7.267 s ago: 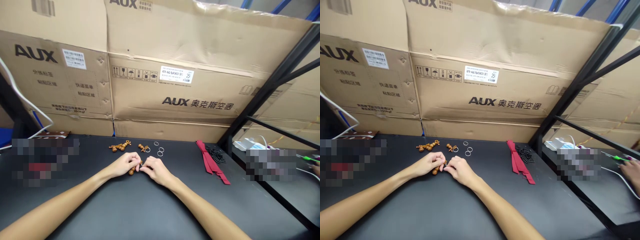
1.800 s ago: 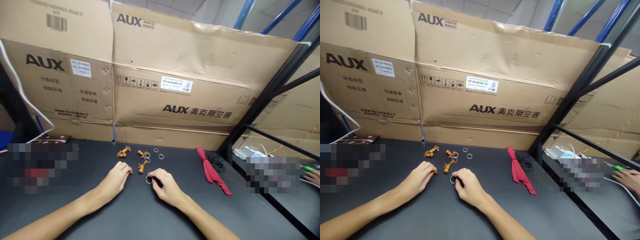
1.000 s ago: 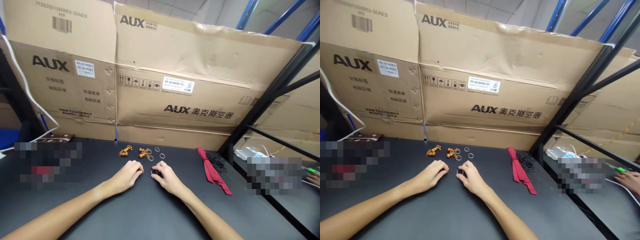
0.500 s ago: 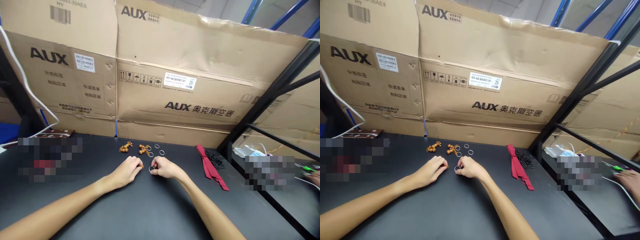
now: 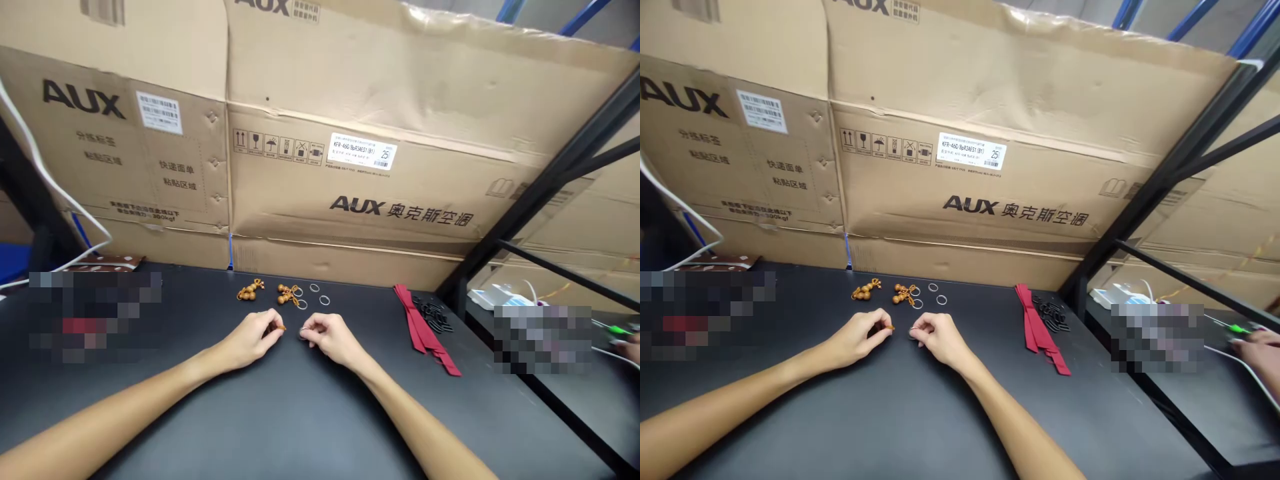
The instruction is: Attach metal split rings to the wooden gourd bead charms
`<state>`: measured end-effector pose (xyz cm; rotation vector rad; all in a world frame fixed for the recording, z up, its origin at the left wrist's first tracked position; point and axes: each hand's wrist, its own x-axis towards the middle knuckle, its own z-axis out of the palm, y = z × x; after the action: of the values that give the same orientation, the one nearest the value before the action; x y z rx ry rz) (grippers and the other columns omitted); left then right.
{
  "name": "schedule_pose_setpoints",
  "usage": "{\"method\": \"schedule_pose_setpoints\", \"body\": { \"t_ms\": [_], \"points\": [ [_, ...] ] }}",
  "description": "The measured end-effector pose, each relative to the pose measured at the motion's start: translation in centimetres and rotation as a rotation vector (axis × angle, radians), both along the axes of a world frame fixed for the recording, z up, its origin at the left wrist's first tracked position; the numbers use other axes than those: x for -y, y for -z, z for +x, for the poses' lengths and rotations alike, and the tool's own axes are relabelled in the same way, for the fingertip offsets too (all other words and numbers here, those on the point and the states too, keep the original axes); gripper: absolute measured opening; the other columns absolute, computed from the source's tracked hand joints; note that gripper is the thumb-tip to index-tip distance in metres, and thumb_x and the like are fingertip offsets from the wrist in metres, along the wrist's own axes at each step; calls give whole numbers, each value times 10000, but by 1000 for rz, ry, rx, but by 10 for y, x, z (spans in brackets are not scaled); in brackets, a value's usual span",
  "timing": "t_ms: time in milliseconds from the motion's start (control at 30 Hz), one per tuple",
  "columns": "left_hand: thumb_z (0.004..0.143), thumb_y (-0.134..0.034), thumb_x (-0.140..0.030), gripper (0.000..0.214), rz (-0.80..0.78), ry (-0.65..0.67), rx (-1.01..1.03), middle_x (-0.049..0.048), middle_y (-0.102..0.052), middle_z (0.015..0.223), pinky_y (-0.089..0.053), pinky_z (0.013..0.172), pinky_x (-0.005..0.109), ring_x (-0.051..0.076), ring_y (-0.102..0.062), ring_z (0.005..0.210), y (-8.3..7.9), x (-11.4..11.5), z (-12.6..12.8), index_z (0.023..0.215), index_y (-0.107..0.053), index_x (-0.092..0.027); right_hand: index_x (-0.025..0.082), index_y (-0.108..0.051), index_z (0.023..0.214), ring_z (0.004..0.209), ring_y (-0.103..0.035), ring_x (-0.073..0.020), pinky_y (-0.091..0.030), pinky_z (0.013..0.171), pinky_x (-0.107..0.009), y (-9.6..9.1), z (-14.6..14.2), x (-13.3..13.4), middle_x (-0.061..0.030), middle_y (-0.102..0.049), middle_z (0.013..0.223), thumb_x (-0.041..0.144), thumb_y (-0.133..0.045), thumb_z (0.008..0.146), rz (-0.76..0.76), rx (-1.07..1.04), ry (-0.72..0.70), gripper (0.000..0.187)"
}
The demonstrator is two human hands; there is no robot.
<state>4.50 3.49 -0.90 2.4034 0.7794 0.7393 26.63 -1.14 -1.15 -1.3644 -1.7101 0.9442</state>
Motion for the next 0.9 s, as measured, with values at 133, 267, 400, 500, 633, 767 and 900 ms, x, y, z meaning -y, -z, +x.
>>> {"method": "schedule_pose_setpoints", "body": {
  "t_ms": [133, 267, 400, 500, 633, 767, 900],
  "points": [
    [895, -471, -279, 128, -67, 4, 31, -4, -616, 736, -427, 641, 245, 137, -547, 653, 0, -2, 0, 844, -538, -183, 162, -677, 772, 359, -457, -74, -389, 387, -204, 1, -7, 3, 1, -634, 592, 364, -640, 778, -22, -99, 6, 206],
    [914, -446, -289, 178, -104, 17, 39, 1, -636, 748, -418, 626, 232, 132, -556, 654, -4, -1, 0, 845, -567, -178, 152, -718, 843, 419, -540, -103, -465, 417, -228, 1, -13, 6, -33, -669, 662, 397, -634, 780, 25, -178, 8, 267],
    [913, -451, -307, 211, -156, 26, 66, 6, -656, 750, -440, 651, 234, 134, -579, 666, -6, -1, 0, 838, -594, -172, 146, -728, 890, 403, -543, -96, -447, 380, -214, 4, -18, 7, -25, -654, 641, 422, -593, 809, 43, -177, 25, 318],
    [903, -470, -327, 211, -223, 20, 84, 5, -663, 739, -439, 590, 221, 118, -560, 596, -5, -2, -1, 839, -593, -168, 138, -676, 942, 419, -589, -116, -432, 337, -194, 7, -21, 7, -7, -637, 620, 427, -610, 798, 9, -230, 29, 329],
    [901, -475, -334, 220, -284, 19, 68, 13, -673, 753, -425, 542, 208, 107, -541, 558, -6, -3, -2, 853, -603, -161, 168, -537, 826, 492, -667, -173, -422, 291, -171, 9, -25, 8, 2, -640, 625, 424, -668, 753, -33, -354, 48, 297],
    [909, -462, -320, 225, -279, 37, 59, 21, -689, 804, -425, 558, 203, 105, -552, 591, -8, -2, -2, 881, -620, -162, 169, -487, 724, 566, -700, -207, -437, 295, -166, 9, -27, 8, -21, -648, 654, 407, -682, 737, -69, -382, 31, 308],
    [915, -451, -308, 219, -265, 53, 72, 18, -693, 818, -429, 569, 200, 103, -560, 603, -7, -2, -3, 895, -618, -168, 155, -528, 768, 601, -701, -199, -452, 330, -172, 9, -26, 7, -32, -656, 697, 390, -656, 765, -73, -364, -2, 268]
  ]
}}
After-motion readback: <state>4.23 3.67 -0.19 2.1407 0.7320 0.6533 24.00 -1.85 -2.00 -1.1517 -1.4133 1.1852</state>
